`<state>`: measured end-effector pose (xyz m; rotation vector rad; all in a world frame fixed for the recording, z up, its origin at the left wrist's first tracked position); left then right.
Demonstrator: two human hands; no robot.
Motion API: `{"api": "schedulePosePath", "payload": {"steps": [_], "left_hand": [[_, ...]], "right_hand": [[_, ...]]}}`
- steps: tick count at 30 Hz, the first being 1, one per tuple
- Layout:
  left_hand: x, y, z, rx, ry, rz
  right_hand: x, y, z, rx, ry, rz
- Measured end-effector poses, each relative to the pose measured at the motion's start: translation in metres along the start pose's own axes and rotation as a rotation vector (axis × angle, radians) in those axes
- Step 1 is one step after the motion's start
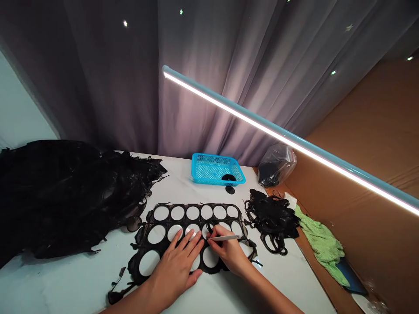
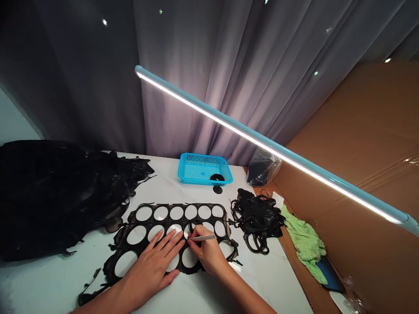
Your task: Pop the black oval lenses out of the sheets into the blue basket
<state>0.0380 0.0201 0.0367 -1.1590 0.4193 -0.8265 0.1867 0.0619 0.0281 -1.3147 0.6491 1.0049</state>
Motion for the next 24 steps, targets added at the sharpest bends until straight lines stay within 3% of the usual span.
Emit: {"api": "schedulePosePath", "payload": {"steps": [3, 7, 9, 11, 14, 17, 20, 24], "left_hand": [[-0.001, 0.003, -0.001, -0.008, 0.004, -0.015], [-0.003, 0.008, -0.003, -0.029, -0.001, -0.031], [-0.003, 0.009, -0.004, -0.043, -0.012, -0.042], [-0.003, 0.009, -0.005, -0.056, -0.031, -0.052], [-0.005, 0.009, -0.006, -0.071, -0.062, -0.065], [-0.012, 0.007, -0.004, -0.066, -0.112, -0.080], [-0.019, 0.005, 0.002, -0.061, -0.140, -0.076], [-0.018, -0.005, 0.011, -0.024, -0.144, -0.036]], "right_hand": [[-0.003, 0.005, -0.004, -0.003, -0.071, -0.128], [-0.015, 0.018, -0.011, -0.075, -0.282, -0.383], [-0.016, 0.009, -0.004, -0.051, -0.337, -0.460], [-0.010, -0.023, 0.013, 0.108, -0.292, -0.517], [0.007, -0.089, 0.037, 0.441, -0.133, -0.603], [0.020, -0.125, 0.043, 0.548, 0.002, -0.494], [0.021, -0.110, 0.031, 0.389, 0.100, -0.168], [0.007, -0.055, -0.003, 0.121, 0.306, 0.281]]}}
Point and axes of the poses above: each hand's wrist, its own z-axis towards the middle knuckle, its own y-axis out of the palm, x = y × z, the point moved 7 cm from there along z, towards the middle knuckle, and after that the axes turned 7 degrees about x, right-handed, at the moved point
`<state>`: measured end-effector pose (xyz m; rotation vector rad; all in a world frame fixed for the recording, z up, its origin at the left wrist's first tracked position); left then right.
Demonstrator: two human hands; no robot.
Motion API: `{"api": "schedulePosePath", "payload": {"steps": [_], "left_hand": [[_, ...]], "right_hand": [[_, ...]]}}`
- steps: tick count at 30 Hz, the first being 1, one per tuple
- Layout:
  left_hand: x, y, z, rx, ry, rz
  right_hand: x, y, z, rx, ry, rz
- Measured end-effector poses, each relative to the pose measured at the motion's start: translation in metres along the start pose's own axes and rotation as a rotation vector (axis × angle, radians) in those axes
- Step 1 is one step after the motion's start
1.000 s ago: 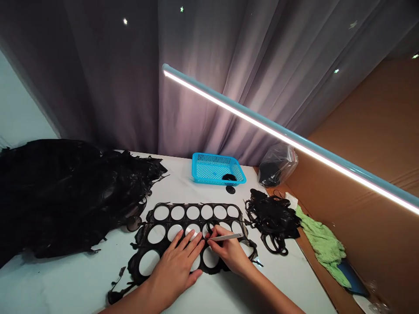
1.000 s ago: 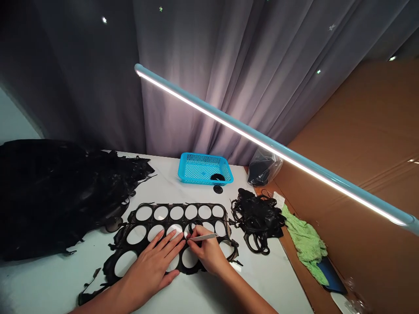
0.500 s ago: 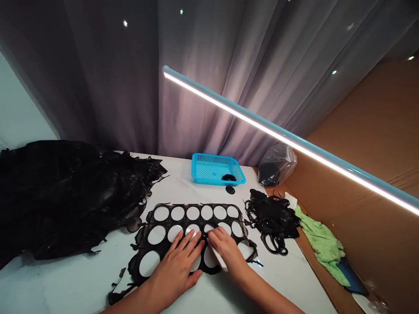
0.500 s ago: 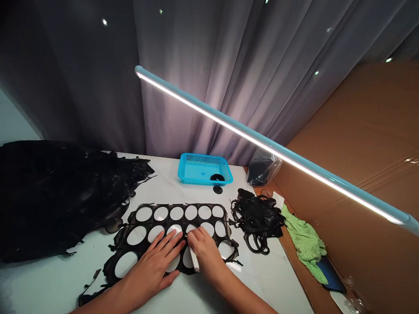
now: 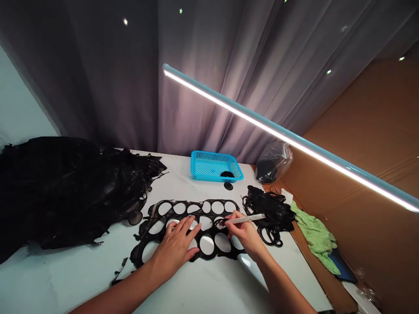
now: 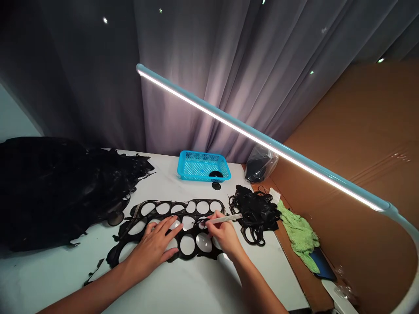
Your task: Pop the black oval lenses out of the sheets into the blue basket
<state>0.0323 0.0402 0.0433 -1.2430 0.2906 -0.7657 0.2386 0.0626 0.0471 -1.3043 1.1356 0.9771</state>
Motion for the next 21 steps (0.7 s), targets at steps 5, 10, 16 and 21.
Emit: {"api": "schedulePosePath", "payload": {"steps": [5, 10, 16, 21], "left_hand": [[0.032, -0.017, -0.015, 0.048, 0.178, -0.079], [0.044, -0.013, -0.038, 0.005, 0.242, -0.108], [0.039, -0.007, -0.045, 0.022, 0.209, -0.160], [0.039, -0.009, -0.044, 0.031, 0.202, -0.181]], "right_hand": [[0.010, 0.036, -0.039, -0.169, 0.112, 0.162], [0.016, 0.042, -0.051, -0.167, -0.110, -0.110], [0.024, 0.053, -0.055, -0.108, -0.253, -0.248], [0.021, 0.046, -0.051, -0.034, -0.179, -0.104]]}}
Point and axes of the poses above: each hand's wrist, its own z-axis towards the middle knuckle, its own y-axis out of the palm, x = y × z, the point moved 7 cm from there along z, towards the middle knuckle, and after that the axes turned 7 degrees about x, right-handed, at the moved point
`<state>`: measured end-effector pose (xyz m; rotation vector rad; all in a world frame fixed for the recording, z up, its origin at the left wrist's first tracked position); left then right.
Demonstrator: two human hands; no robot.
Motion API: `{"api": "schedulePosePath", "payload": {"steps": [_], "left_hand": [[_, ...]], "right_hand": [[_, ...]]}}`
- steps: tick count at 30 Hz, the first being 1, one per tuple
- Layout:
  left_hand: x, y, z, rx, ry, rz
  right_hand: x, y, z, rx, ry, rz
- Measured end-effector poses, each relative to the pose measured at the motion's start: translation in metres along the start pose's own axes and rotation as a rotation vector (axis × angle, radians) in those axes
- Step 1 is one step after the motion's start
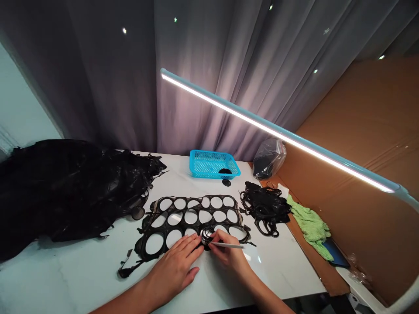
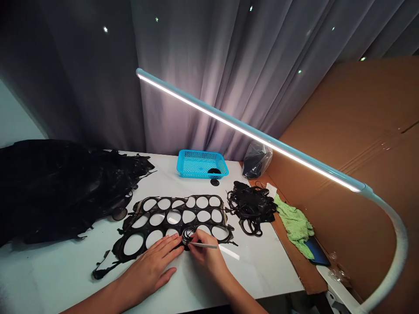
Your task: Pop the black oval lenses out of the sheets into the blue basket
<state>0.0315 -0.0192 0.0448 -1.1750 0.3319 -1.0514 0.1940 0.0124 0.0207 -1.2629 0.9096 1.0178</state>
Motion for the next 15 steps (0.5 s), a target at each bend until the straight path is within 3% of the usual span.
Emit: {"api": "schedulePosePath", "payload": {"steps": [4, 8, 11, 15], "left_hand": [[0.001, -0.001, 0.001, -0.035, -0.017, -0.001], [0.001, -0.001, 0.000, -0.064, -0.024, -0.004], [0.001, -0.001, -0.001, -0.069, -0.030, 0.000], [0.000, 0.001, -0.001, -0.085, -0.028, 0.020]], "right_hand": [[0.011, -0.026, 0.009, 0.225, 0.339, 0.564], [0.021, -0.026, 0.008, 0.258, 0.690, 1.071], [0.014, -0.020, 0.003, 0.183, 0.783, 1.249], [-0.003, -0.020, 0.001, 0.129, 0.764, 1.379]]}}
Point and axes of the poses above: each hand's wrist, its own z-axis towards the middle knuckle, its own y-axis out of the palm, x = y × z, the point moved 7 cm from there along z, towards the middle knuckle, and after that the axes turned 7 degrees about x, right-handed, at the moved point
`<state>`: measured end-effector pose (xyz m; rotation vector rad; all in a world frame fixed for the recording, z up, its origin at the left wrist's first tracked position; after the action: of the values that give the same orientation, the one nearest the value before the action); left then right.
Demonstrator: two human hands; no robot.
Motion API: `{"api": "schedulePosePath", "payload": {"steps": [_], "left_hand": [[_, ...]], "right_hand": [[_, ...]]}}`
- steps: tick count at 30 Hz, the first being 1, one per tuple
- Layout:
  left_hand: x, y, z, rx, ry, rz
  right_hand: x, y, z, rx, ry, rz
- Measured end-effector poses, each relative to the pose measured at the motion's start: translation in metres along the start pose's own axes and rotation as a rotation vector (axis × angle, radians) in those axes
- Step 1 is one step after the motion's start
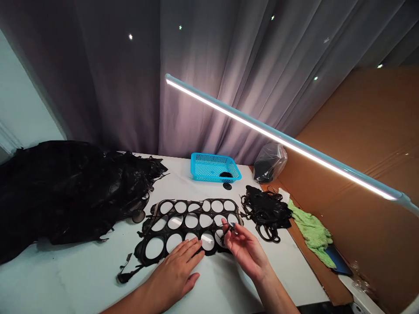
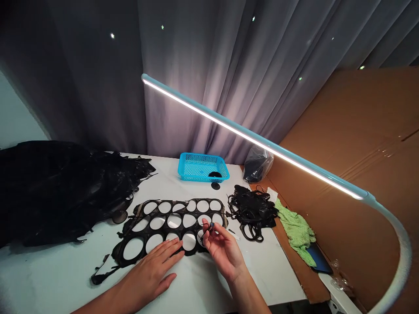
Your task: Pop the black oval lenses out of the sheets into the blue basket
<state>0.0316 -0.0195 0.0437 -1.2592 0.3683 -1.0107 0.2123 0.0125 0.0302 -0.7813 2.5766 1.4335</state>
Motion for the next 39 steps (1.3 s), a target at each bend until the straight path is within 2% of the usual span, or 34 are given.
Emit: {"api": "schedulePosePath", "payload": {"steps": [5, 9, 12, 16, 20, 23, 28, 31, 39], "left_hand": [[-0.001, 0.002, 0.000, 0.014, 0.007, -0.001], [-0.001, 0.002, -0.001, 0.025, 0.007, 0.000], [-0.001, 0.000, -0.002, 0.041, 0.011, -0.016], [-0.001, 0.000, -0.001, 0.024, 0.017, -0.008], [-0.002, 0.001, -0.001, 0.037, 0.022, 0.002], [-0.002, 0.001, -0.001, 0.056, 0.026, -0.003], [-0.002, 0.003, -0.002, 0.045, 0.013, 0.007], [-0.002, 0.001, -0.002, 0.059, 0.005, -0.016], [-0.001, 0.003, -0.002, 0.029, -0.006, -0.007]], "right_hand": [[-0.013, -0.001, 0.005, 0.060, -0.064, -0.024], [-0.023, -0.015, 0.013, 0.115, -0.242, -0.173], [-0.025, -0.019, 0.008, 0.077, -0.315, -0.410], [-0.024, -0.018, -0.006, 0.024, -0.313, -0.790], [-0.023, -0.009, -0.012, -0.041, -0.276, -0.831], [-0.024, 0.001, -0.007, -0.027, -0.428, -0.914], [0.005, 0.020, 0.001, -0.163, -0.670, -1.284], [0.023, 0.021, 0.002, -0.216, -0.766, -1.453], [0.026, 0.014, 0.001, -0.236, -0.839, -1.532]]}}
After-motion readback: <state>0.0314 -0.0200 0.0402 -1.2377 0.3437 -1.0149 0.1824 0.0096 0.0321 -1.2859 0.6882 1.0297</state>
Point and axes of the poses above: each hand's wrist, its own z-axis towards the middle knuckle, its own y-axis out of the palm, x = y × z, the point moved 7 cm from there along z, towards the middle knuckle, and after that the axes turned 7 degrees about x, right-handed, at the moved point
